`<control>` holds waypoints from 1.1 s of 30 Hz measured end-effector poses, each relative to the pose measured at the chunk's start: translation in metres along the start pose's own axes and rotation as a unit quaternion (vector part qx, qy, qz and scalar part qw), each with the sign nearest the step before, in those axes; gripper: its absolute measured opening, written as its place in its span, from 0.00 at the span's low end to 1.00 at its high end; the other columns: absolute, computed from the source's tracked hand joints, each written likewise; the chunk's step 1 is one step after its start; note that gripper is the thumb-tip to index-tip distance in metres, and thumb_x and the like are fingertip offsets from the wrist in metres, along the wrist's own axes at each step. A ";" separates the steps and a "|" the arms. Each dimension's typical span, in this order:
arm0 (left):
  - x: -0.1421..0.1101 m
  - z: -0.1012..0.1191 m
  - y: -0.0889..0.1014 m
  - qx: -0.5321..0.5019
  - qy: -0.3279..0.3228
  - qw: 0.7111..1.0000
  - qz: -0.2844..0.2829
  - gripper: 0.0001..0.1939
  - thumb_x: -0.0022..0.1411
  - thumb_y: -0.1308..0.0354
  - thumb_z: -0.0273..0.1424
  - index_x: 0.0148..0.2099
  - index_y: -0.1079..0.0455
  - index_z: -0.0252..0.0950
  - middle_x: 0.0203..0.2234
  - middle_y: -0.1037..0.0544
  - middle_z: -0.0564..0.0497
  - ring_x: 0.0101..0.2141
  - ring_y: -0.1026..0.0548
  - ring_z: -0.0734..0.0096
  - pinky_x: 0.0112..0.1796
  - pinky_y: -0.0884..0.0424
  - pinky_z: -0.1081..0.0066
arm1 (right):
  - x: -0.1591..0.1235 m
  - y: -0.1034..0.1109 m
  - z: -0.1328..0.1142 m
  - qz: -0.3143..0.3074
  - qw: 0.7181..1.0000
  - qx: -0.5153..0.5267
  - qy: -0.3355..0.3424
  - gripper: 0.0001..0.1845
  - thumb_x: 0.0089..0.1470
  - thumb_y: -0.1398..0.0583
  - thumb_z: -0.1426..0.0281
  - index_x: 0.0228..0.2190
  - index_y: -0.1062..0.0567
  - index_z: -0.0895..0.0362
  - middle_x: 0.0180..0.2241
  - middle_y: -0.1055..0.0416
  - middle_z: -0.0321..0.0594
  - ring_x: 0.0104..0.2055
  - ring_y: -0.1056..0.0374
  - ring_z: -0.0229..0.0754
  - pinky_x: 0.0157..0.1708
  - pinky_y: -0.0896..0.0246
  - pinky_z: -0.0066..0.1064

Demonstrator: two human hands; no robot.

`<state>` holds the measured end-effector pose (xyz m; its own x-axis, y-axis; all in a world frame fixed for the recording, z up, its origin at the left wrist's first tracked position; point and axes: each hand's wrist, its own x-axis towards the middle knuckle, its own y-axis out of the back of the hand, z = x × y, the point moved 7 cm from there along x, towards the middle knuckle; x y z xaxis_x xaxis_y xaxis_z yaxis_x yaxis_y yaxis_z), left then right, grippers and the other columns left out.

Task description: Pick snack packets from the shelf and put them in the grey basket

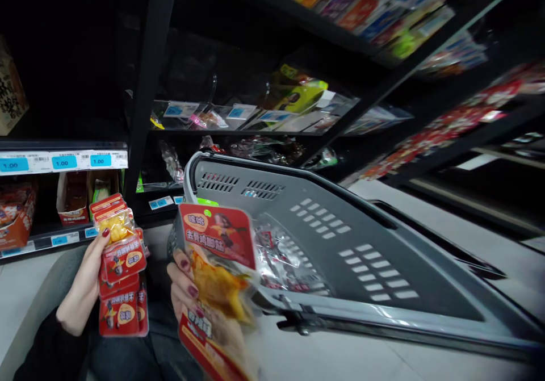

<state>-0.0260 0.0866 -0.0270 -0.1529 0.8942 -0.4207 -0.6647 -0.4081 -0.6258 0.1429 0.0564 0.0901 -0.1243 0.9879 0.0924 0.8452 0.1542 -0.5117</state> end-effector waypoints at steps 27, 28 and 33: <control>-0.001 -0.001 -0.003 -0.014 0.019 1.000 -0.014 0.12 0.57 0.44 0.29 0.45 0.31 0.32 0.29 0.19 0.46 0.28 0.21 0.62 0.34 0.24 0.63 | -0.014 0.015 -0.024 0.124 0.962 -0.195 0.147 0.15 0.51 0.40 0.69 0.43 0.29 0.51 0.32 0.33 0.38 0.31 0.34 0.36 0.30 0.35 0.24; -0.002 -0.001 -0.005 -0.022 0.027 0.999 -0.015 0.12 0.58 0.45 0.29 0.45 0.31 0.32 0.30 0.19 0.46 0.29 0.21 0.62 0.34 0.24 0.63 | -0.019 0.011 -0.031 0.136 0.928 -0.280 0.202 0.16 0.54 0.42 0.71 0.46 0.30 0.51 0.32 0.33 0.38 0.31 0.34 0.36 0.29 0.34 0.25; -0.012 -0.013 -0.004 -0.077 0.144 0.984 -0.073 0.17 0.62 0.54 0.35 0.44 0.30 0.31 0.25 0.19 0.43 0.23 0.22 0.58 0.26 0.24 0.60 | -0.052 -0.020 -0.058 0.203 0.642 -0.570 0.471 0.24 0.51 0.43 0.84 0.49 0.31 0.53 0.33 0.31 0.39 0.32 0.33 0.36 0.34 0.35 0.26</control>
<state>-0.0121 0.0751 -0.0277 0.1631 0.8654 -0.4738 -0.5415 -0.3230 -0.7762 0.1633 0.0013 0.1452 0.1416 0.4135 0.8994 0.6073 -0.7538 0.2510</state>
